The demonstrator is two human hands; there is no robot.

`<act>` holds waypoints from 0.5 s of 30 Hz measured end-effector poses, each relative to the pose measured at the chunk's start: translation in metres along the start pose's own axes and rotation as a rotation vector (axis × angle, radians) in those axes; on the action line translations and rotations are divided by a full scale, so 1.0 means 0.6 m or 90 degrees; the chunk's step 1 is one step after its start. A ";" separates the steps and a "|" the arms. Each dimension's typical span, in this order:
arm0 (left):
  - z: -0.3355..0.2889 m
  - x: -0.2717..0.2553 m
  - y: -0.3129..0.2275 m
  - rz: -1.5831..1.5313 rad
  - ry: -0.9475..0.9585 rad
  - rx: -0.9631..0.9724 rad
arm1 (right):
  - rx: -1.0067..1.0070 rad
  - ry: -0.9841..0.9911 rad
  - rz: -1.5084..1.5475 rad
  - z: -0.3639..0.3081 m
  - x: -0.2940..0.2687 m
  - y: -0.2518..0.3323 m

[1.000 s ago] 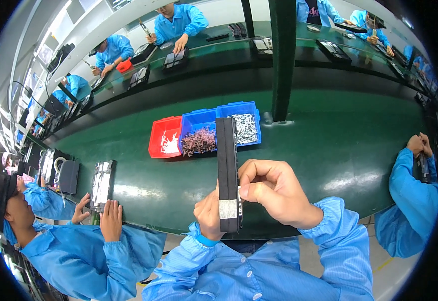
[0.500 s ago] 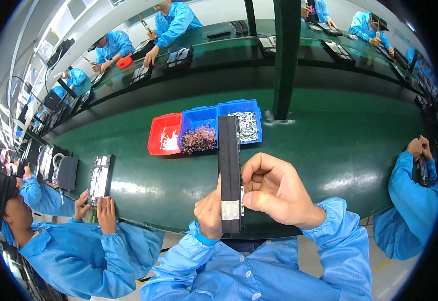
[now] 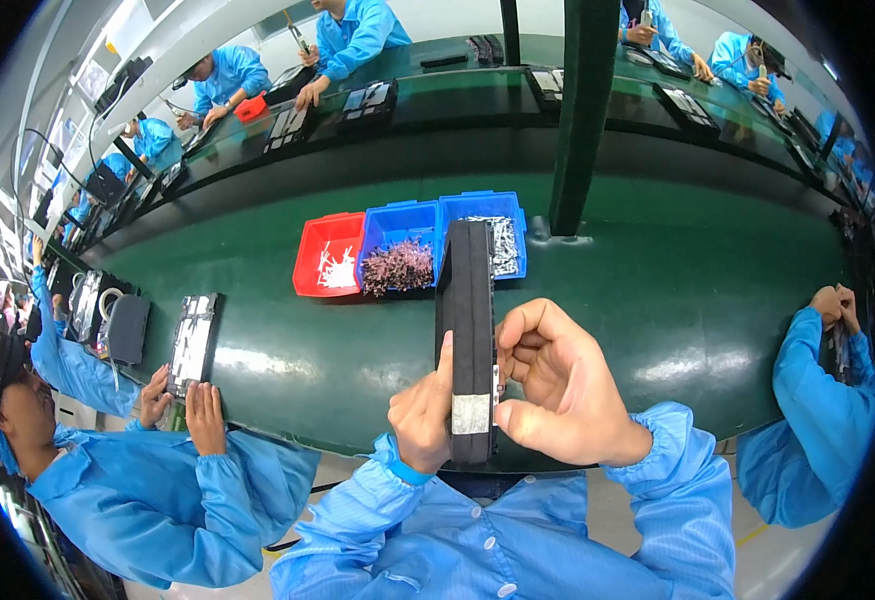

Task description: The person assembles a tablet by hand, installing ribbon cables, component pins, and a battery into a tablet frame.

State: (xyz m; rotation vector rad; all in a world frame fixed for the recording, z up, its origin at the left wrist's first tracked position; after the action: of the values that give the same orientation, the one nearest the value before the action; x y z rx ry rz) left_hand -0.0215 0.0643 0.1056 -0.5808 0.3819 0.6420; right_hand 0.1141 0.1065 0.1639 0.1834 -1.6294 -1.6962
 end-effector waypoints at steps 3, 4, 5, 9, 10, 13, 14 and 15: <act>0.003 0.001 0.000 0.000 0.013 -0.003 | -0.014 -0.005 -0.004 -0.006 0.003 -0.002; 0.003 0.002 -0.002 0.016 0.009 0.014 | -0.015 -0.006 -0.004 -0.006 0.002 -0.003; 0.002 0.004 -0.001 0.015 0.009 0.015 | -0.017 -0.002 -0.006 -0.007 0.001 -0.002; -0.011 0.009 0.009 0.043 -0.009 0.039 | 0.001 0.002 0.005 -0.002 -0.001 -0.001; -0.014 0.009 0.010 0.067 -0.018 0.057 | 0.001 0.001 0.005 -0.001 -0.002 0.001; -0.013 0.011 0.009 0.048 -0.033 0.062 | 0.013 -0.003 0.019 -0.001 -0.005 0.001; -0.011 0.011 0.008 0.047 -0.033 0.062 | 0.017 -0.005 0.020 -0.001 -0.005 0.002; -0.008 0.010 0.005 0.039 -0.032 0.060 | 0.021 -0.007 0.020 -0.001 -0.005 0.002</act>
State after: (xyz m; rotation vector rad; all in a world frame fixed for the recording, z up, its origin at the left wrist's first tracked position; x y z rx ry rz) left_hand -0.0197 0.0663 0.0979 -0.4634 0.3818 0.6921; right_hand 0.1174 0.1078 0.1636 0.1638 -1.6595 -1.6501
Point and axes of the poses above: each hand's wrist, its own z-axis towards the middle knuckle, its own x-axis out of the palm, y = z × x, the point moved 6 cm from there along z, towards the middle knuckle, and after that the axes turned 7 degrees about x, right-handed, at the moved point
